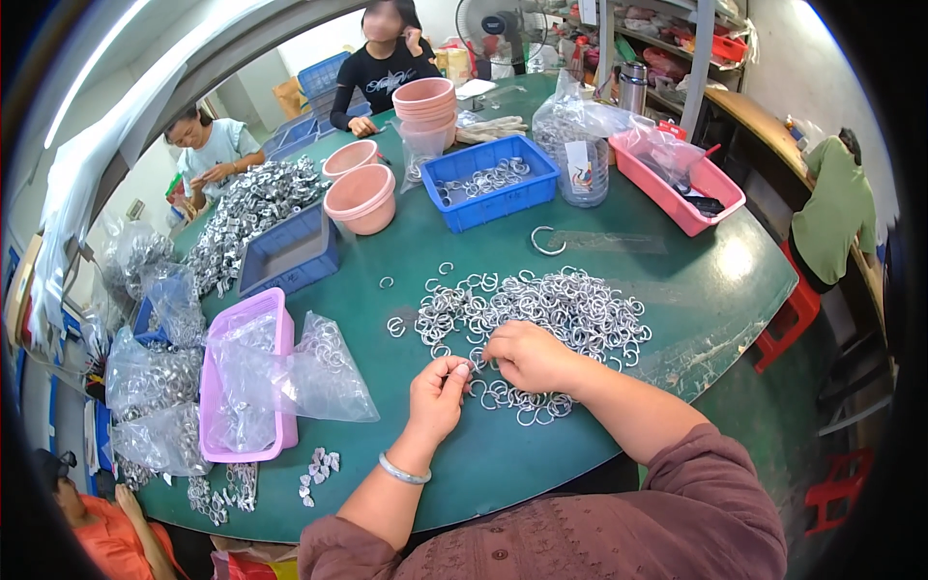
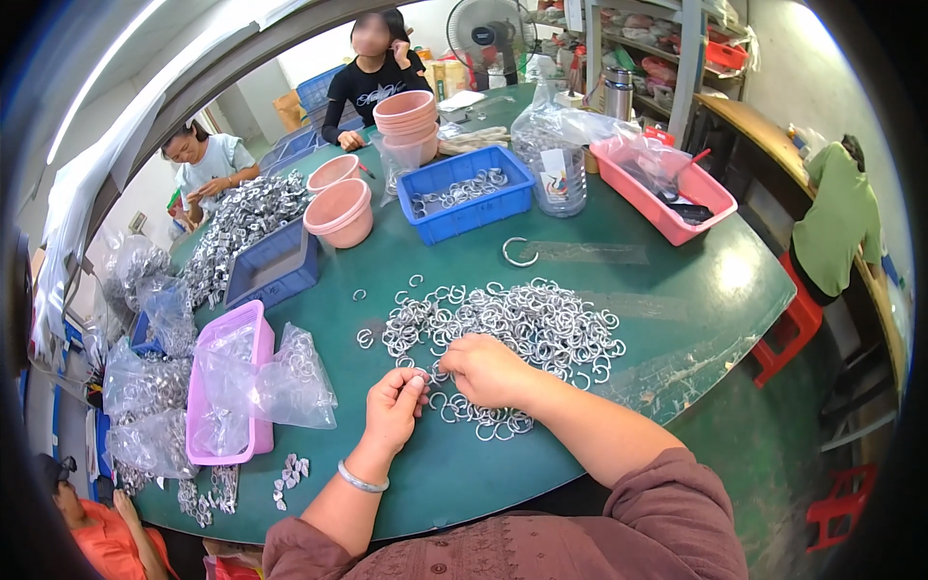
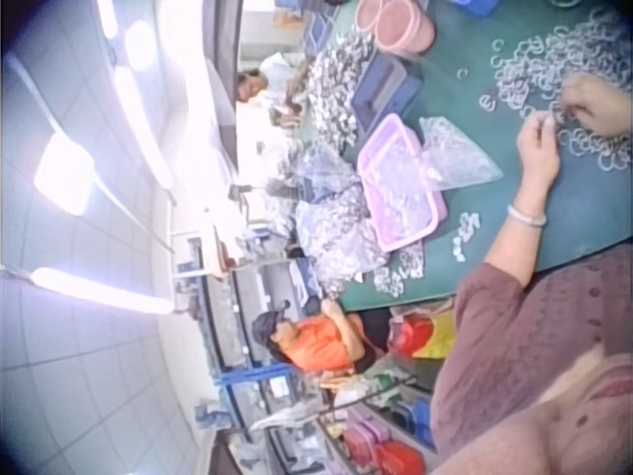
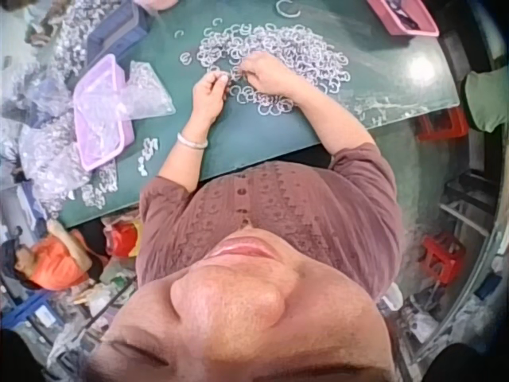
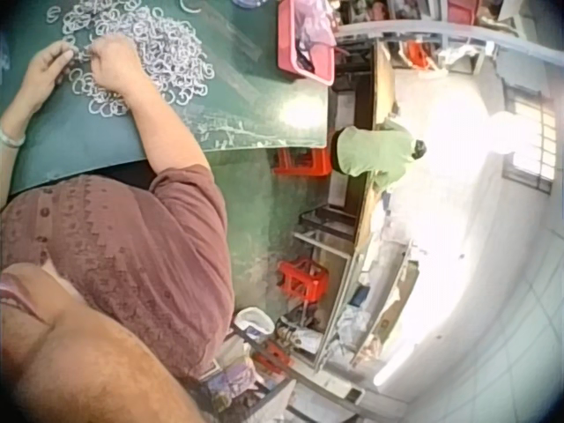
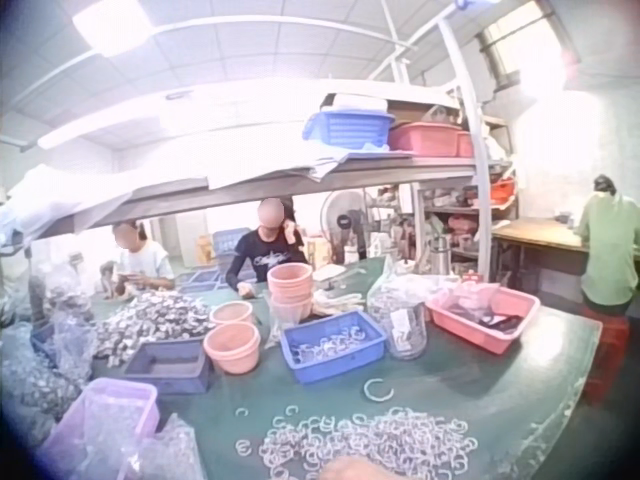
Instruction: The person assembles metal rings at a workbench by picking them from a pile and linking them together by hand.
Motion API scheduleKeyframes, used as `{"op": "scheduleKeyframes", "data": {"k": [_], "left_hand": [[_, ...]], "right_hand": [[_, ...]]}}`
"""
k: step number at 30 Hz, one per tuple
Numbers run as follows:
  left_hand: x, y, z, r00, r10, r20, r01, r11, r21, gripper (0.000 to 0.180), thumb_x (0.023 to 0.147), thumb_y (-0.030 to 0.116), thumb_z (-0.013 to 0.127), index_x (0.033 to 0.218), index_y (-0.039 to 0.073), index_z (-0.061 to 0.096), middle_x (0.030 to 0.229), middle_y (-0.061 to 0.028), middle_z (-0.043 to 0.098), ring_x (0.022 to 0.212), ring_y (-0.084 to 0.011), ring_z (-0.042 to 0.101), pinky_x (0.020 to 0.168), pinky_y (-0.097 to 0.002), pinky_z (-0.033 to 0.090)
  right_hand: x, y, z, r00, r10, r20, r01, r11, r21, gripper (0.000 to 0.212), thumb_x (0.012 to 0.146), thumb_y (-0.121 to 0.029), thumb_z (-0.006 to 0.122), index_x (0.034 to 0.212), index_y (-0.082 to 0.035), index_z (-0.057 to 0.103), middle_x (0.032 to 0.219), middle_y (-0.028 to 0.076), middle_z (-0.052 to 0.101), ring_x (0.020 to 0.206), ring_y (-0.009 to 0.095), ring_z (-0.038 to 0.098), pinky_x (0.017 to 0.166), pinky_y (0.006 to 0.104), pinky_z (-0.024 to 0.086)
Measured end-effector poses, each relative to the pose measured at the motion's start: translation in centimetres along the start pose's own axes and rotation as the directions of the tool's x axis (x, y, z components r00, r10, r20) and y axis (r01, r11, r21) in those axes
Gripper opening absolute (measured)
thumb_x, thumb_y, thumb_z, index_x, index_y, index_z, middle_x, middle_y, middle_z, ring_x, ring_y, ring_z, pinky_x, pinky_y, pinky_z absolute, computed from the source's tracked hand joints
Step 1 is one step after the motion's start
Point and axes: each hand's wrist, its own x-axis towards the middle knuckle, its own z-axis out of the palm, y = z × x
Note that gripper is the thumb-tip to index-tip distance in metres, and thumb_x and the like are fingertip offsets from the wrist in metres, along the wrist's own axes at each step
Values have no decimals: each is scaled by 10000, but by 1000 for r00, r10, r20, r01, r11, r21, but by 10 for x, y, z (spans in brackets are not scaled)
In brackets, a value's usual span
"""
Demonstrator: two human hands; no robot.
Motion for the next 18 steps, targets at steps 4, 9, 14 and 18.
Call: {"op": "scheduleKeyframes", "data": {"k": [4,9,14,18], "left_hand": [[0,1,1,1000,6,-11,-6,1000,-13,97,904,86,535,912,27,612,734,13,575,609,-35,511,498,-171,403],[-1,-1,1,999,20,28,-19,999,-25,102,915,99,525,935,30,598,758,3,583,629,-44,519,515,-168,408],[-1,-1,2,999,19,44,-17,999,-36,99,916,97,524,932,32,597,757,4,582,627,-43,515,519,-168,407],[-1,0,2,999,19,51,-17,999,-44,102,919,101,522,934,31,595,756,4,583,627,-44,515,519,-168,405]], "right_hand": [[1,-3,-2,1000,-2,-28,3,999,36,133,726,-80,597,848,-41,635,829,96,603,844,299,563,765,408,437],[2,-3,-2,999,-17,-52,20,998,62,125,761,-150,628,834,-48,631,800,94,602,828,295,563,752,399,430],[1,-3,0,997,-12,-72,15,999,38,114,766,-154,628,813,-49,625,792,88,596,807,291,563,741,400,431],[1,0,4,995,-39,-96,42,999,33,112,765,-155,630,808,-52,623,793,82,593,796,286,563,727,393,432]]}}
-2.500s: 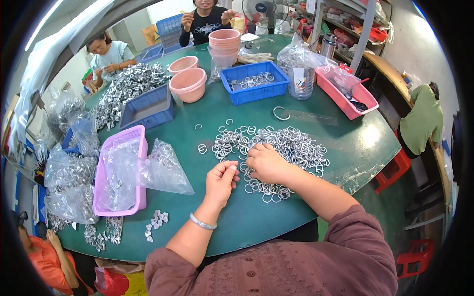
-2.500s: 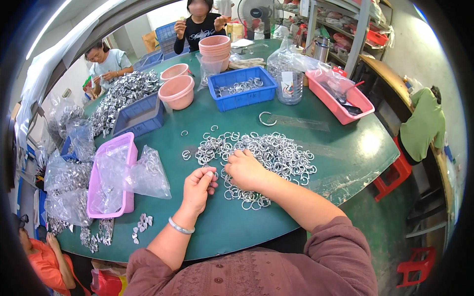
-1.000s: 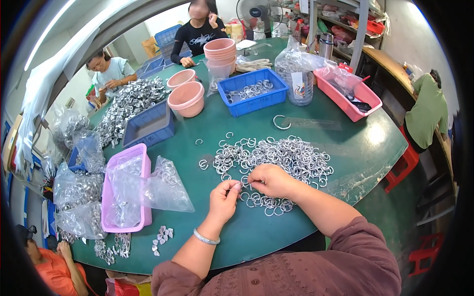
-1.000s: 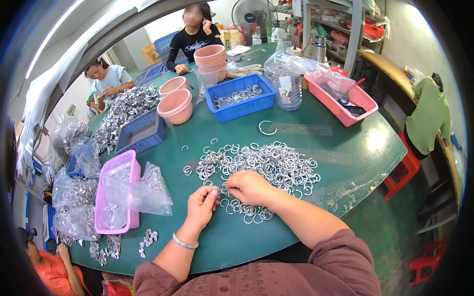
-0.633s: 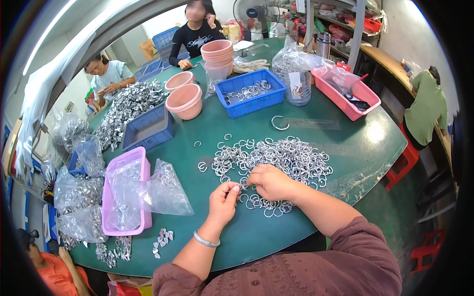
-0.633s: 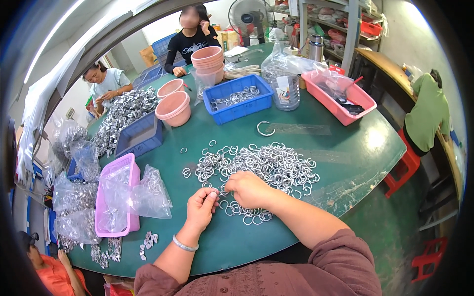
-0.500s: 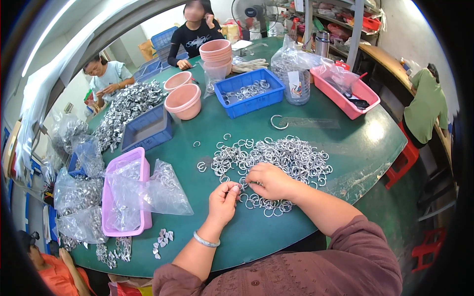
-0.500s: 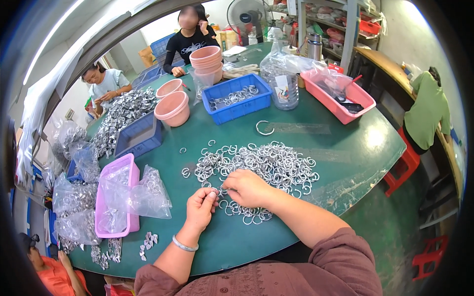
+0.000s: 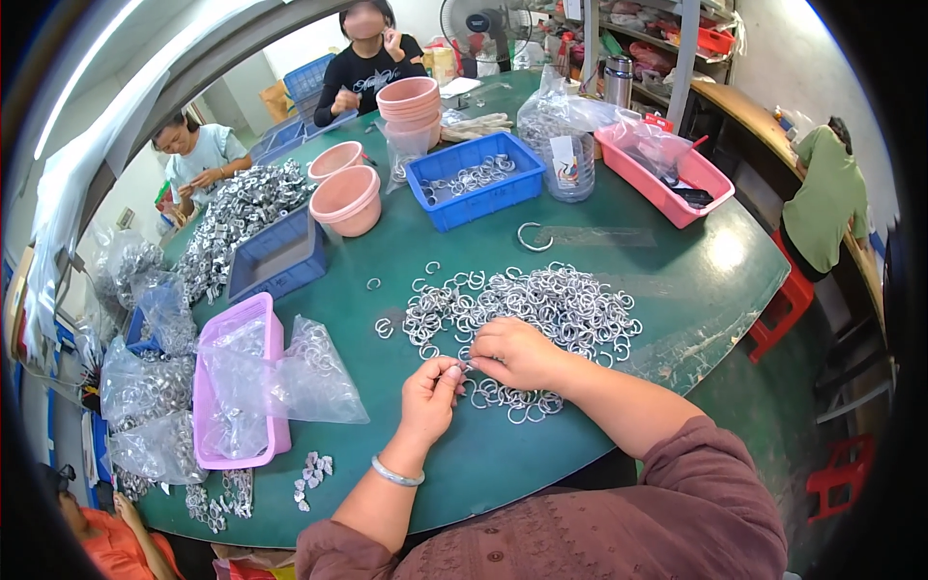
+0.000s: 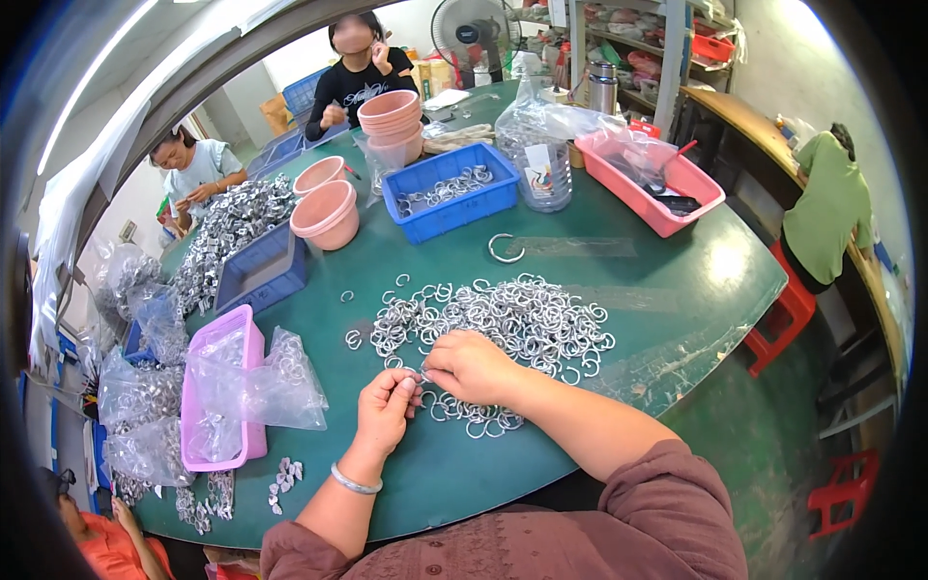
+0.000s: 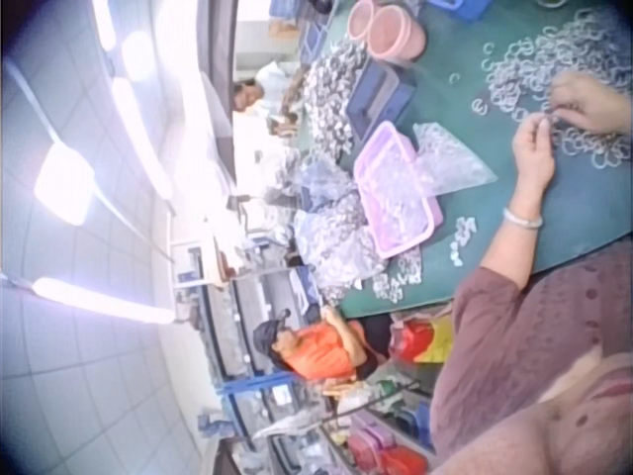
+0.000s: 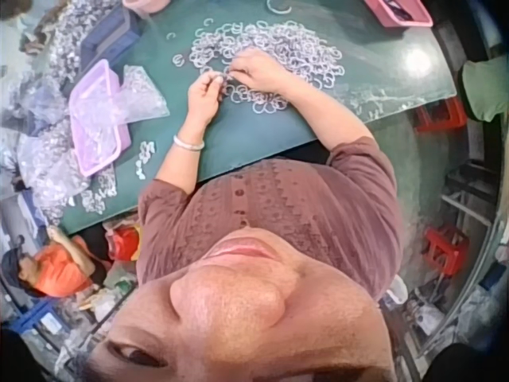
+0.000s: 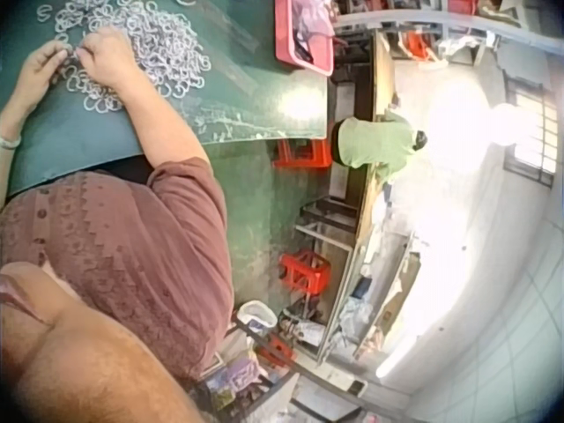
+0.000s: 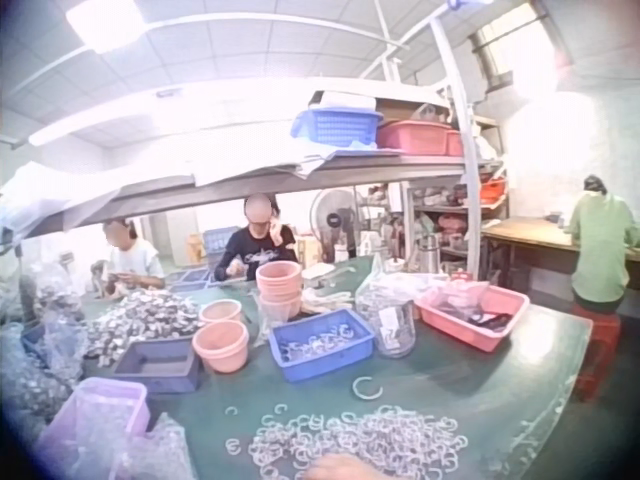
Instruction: The person assembles metal rings at a workbench by picking them from a pile and linking them together by hand.
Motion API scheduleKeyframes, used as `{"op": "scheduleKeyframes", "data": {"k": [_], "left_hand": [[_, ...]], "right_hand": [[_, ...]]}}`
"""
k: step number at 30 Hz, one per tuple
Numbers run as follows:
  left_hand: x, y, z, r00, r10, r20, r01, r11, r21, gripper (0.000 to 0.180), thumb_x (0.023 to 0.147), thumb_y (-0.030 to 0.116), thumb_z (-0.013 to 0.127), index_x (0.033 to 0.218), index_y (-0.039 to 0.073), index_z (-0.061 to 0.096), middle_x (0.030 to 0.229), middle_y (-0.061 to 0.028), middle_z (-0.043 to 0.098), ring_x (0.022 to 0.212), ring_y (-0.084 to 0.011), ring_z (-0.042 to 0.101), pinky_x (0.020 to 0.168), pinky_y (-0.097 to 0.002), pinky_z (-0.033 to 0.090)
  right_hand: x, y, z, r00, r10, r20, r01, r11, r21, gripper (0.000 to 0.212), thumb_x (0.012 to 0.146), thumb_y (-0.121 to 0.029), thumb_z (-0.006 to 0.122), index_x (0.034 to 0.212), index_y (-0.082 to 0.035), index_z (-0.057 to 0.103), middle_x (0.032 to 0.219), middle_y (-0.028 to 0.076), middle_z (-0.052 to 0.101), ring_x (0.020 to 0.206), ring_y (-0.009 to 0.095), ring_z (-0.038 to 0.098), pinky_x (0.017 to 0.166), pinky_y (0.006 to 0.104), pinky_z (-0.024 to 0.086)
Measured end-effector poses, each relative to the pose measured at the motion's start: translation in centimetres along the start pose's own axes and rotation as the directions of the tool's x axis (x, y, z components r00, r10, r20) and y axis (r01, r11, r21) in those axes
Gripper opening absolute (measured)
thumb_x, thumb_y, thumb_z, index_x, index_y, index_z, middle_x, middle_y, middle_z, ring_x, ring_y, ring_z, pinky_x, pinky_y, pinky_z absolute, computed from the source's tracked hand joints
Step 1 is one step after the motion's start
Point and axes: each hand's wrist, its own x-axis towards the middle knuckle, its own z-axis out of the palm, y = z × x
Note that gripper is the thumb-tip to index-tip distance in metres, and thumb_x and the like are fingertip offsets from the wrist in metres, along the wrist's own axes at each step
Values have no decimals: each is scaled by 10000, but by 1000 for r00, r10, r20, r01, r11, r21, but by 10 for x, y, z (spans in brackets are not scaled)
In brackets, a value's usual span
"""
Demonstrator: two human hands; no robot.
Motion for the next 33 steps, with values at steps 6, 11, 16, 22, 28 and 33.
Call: {"op": "scheduleKeyframes", "data": {"k": [6,11,16,22,28,33], "left_hand": [[0,0,0,1000,-6,5,6,1000,-12,116,922,111,521,957,33,599,766,0,591,629,-46,516,520,-169,405],[0,0,0,1000,-3,4,3,1000,-20,131,926,114,512,971,30,601,773,-4,595,631,-49,519,524,-171,410],[0,0,-1,1000,-21,7,21,1000,-21,153,931,112,499,1010,25,597,792,-10,598,639,-51,523,527,-173,414],[1,4,3,1000,27,8,-27,999,-34,206,886,81,568,1084,24,575,813,2,583,637,-45,515,522,-171,406],[1,-6,-1,999,36,35,-39,996,75,235,840,50,623,1070,26,583,805,17,570,619,-26,493,506,-168,393],[0,-2,2,1000,-26,-2,26,997,73,170,831,76,648,981,1,617,791,37,570,685,-29,479,610,-183,406]], "right_hand": [[0,-1,-1,999,-21,-26,21,1000,-6,103,763,-149,630,803,-55,621,787,75,590,785,278,564,718,389,430],[1,-2,-2,998,-37,-47,37,999,-6,93,758,-144,632,787,-57,619,769,70,586,768,277,564,702,388,426],[2,-3,-3,998,-40,-47,40,999,0,83,754,-143,633,766,-63,619,750,68,578,743,279,558,680,391,418],[0,-2,-2,994,-57,-92,57,998,-11,81,752,-144,638,779,-69,619,759,55,578,754,261,552,685,379,408],[3,-6,-2,994,-75,-82,76,997,0,80,746,-138,641,779,-69,617,768,54,583,753,259,554,686,377,406],[2,-5,-3,993,-83,-88,85,996,10,73,739,-126,640,777,-67,618,770,56,587,752,262,562,691,375,417]]}}
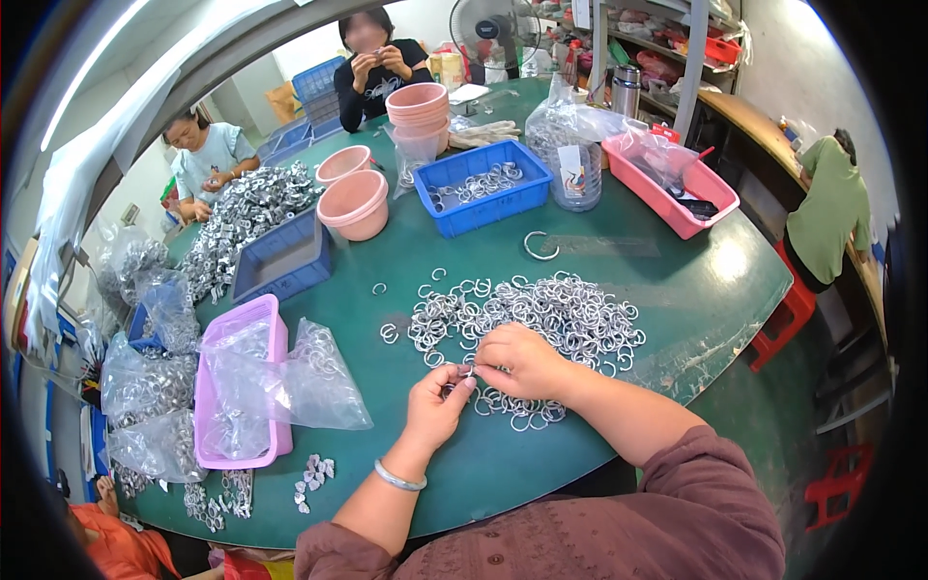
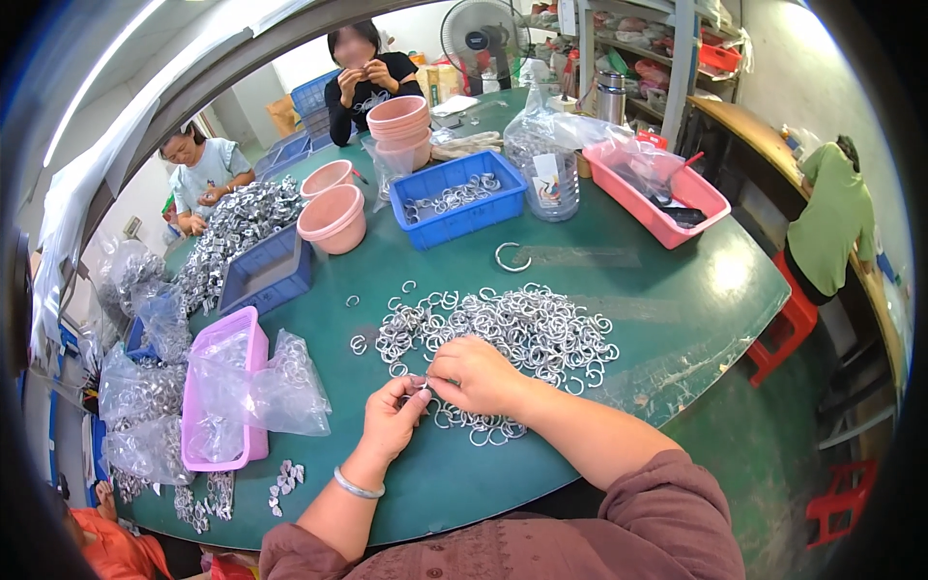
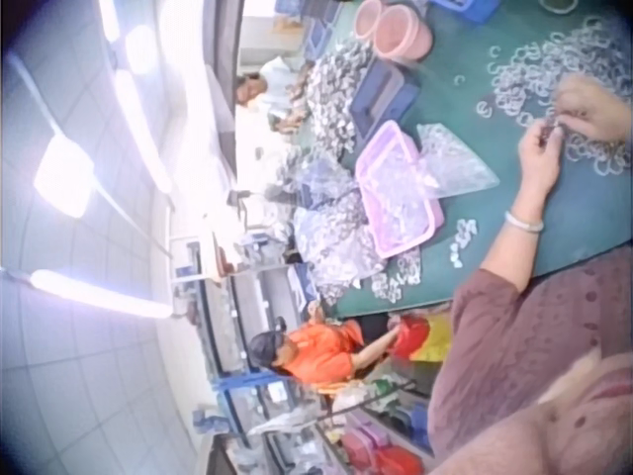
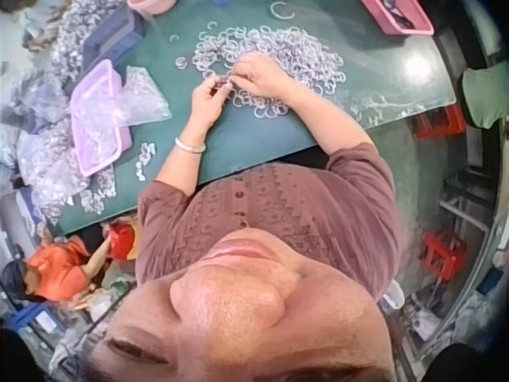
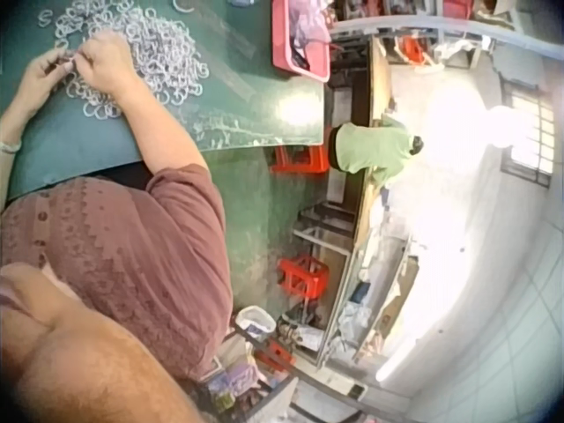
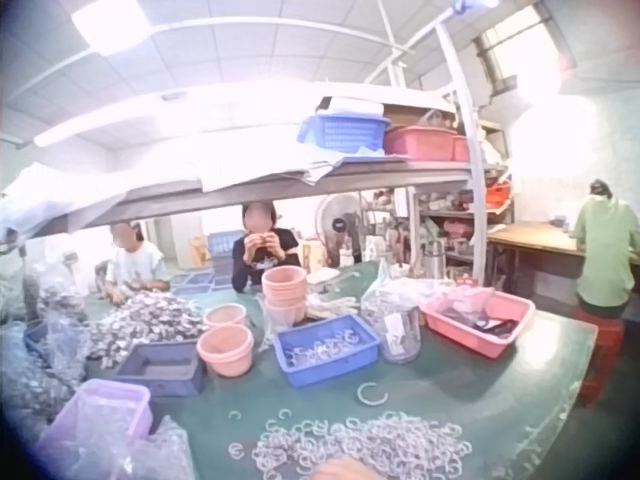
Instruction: The person assembles metal rings at a workbench by picking them from a pile and linking them together by hand.
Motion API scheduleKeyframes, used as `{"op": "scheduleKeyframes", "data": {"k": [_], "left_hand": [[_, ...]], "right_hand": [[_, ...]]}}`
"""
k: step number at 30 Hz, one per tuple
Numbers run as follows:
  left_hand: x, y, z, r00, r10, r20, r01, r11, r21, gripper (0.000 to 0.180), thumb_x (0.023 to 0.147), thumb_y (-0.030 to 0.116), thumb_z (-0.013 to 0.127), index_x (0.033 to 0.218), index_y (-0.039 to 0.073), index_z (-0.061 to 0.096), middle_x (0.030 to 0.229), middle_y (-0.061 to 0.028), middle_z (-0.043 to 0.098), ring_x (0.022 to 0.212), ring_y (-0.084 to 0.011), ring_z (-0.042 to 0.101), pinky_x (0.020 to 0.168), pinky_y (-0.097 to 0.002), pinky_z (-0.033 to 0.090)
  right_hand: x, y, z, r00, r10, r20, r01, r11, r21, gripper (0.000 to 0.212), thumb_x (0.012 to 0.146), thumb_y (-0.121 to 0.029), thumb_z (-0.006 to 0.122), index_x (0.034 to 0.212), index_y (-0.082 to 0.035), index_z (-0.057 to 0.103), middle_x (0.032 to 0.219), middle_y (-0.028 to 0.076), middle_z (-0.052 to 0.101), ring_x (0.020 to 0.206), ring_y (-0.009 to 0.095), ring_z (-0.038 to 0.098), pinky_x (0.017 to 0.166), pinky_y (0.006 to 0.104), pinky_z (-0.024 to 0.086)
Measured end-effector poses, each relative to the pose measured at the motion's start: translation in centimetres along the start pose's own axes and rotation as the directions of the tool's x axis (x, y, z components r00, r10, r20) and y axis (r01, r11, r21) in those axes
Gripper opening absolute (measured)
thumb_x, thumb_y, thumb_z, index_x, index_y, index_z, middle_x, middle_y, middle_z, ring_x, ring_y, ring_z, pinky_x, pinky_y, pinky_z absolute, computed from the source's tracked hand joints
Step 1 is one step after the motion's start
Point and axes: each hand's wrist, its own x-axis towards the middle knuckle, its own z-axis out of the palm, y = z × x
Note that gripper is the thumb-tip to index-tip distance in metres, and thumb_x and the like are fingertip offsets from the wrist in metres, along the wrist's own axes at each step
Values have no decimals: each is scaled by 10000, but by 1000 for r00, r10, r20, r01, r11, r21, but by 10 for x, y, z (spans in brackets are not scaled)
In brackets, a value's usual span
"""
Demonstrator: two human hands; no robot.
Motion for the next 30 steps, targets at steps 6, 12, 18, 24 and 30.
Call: {"op": "scheduleKeyframes", "data": {"k": [6,12,18,24,30], "left_hand": [[0,-3,-3,1000,10,-7,-9,999,36,114,838,85,637,904,-6,620,763,33,575,666,-32,476,600,-192,410],[1,-6,-3,1000,26,-16,-25,998,51,98,839,85,634,881,-3,620,744,28,571,651,-35,478,583,-196,406],[1,-6,-3,999,30,-11,-29,996,82,77,849,86,619,876,14,618,698,24,566,594,-33,482,525,-185,393],[1,-6,-2,998,62,-11,-61,995,76,74,856,86,613,893,22,621,681,20,572,556,-32,488,489,-171,386],[0,-5,-2,998,67,-12,-66,996,54,83,855,93,618,901,25,626,676,20,571,560,-32,491,489,-170,384]], "right_hand": [[1,-1,-1,1000,-8,-6,8,1000,1,76,731,-116,649,775,-64,616,775,56,590,755,261,564,697,374,419],[1,0,-2,1000,4,4,-4,1000,-25,81,716,-102,667,769,-63,620,804,54,604,765,244,577,706,361,425],[0,-1,-2,1000,24,-4,-24,999,-24,80,721,-114,655,762,-62,611,784,55,599,763,251,572,701,366,421],[0,1,-1,998,50,-25,-51,998,-28,72,723,-122,638,750,-62,608,758,57,595,758,270,569,689,384,424],[0,3,-1,996,82,-16,-83,996,-45,65,721,-119,630,728,-59,607,737,63,589,736,276,572,668,389,424]]}}
